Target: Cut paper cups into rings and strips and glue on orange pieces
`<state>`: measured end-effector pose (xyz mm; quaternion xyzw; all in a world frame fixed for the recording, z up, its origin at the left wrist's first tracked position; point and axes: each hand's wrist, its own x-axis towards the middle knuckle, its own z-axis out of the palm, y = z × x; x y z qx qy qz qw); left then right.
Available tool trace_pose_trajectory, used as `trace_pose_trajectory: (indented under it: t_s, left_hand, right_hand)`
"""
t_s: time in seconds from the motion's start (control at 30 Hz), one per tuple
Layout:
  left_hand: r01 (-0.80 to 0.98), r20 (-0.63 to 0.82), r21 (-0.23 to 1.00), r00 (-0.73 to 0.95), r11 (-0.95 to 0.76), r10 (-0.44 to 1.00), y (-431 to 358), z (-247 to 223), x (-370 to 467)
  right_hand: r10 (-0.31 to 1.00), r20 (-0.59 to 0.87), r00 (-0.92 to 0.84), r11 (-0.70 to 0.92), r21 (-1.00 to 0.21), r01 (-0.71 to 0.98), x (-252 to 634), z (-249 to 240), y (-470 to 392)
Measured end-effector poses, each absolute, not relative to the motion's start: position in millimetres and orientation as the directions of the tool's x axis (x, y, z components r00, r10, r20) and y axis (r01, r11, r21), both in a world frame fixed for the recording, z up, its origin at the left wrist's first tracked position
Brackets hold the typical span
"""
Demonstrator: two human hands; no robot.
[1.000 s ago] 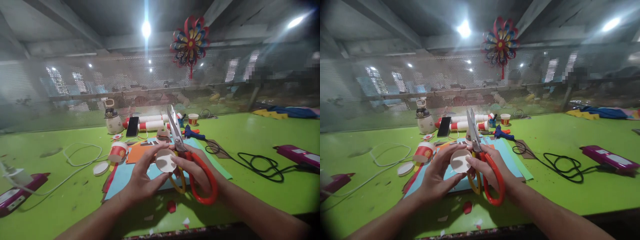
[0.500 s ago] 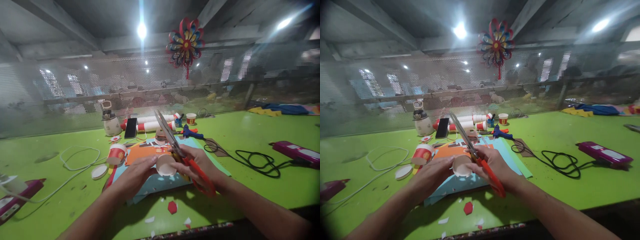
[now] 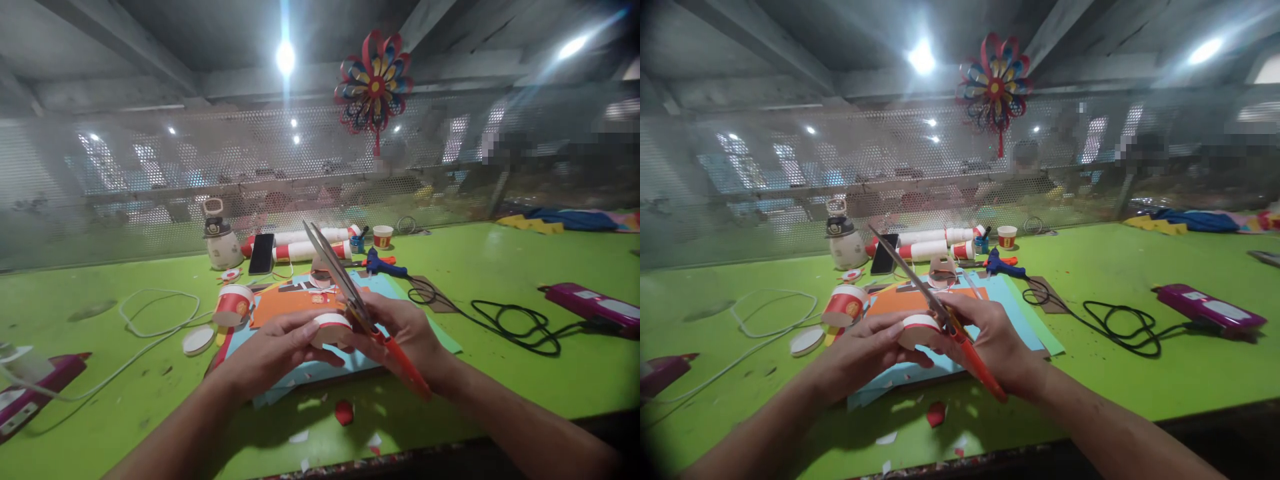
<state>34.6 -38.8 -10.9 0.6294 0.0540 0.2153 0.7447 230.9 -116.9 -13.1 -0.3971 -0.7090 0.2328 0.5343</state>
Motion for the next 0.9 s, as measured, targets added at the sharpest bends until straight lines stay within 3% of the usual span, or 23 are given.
trace_pose_trajectory:
  t_s: [0.27, 0.43, 0.53, 0.67, 0.9]
  left_hand:
    - [-0.367, 0.298, 0.929, 0.818, 0.048, 0.493, -30, -5, 26]
    - [-0.460, 0.344, 0.888, 0.650, -0.010, 0.678, -19, 1, 17]
    - [-0.517, 0.389, 0.853, 0.534, -0.074, 0.751, -11, 3, 13]
    - [-0.576, 0.417, 0.807, 0.403, -0.129, 0.815, -1, 6, 9]
    - [-0.585, 0.367, 0.808, 0.419, -0.061, 0.831, 5, 4, 9]
  right_hand:
    - [0.743, 0.667, 0.061, 0.606, -0.708, 0.362, 235, -13, -118]
    - [0.752, 0.659, -0.026, 0.633, -0.710, 0.309, 226, -10, -129]
    - [0.801, 0.580, -0.145, 0.588, -0.719, 0.371, 225, -12, -133]
    - [0.851, 0.493, -0.183, 0.483, -0.595, 0.643, 226, -12, -133]
    - [0.950, 0.252, -0.186, 0.300, -0.566, 0.768, 221, -6, -132]
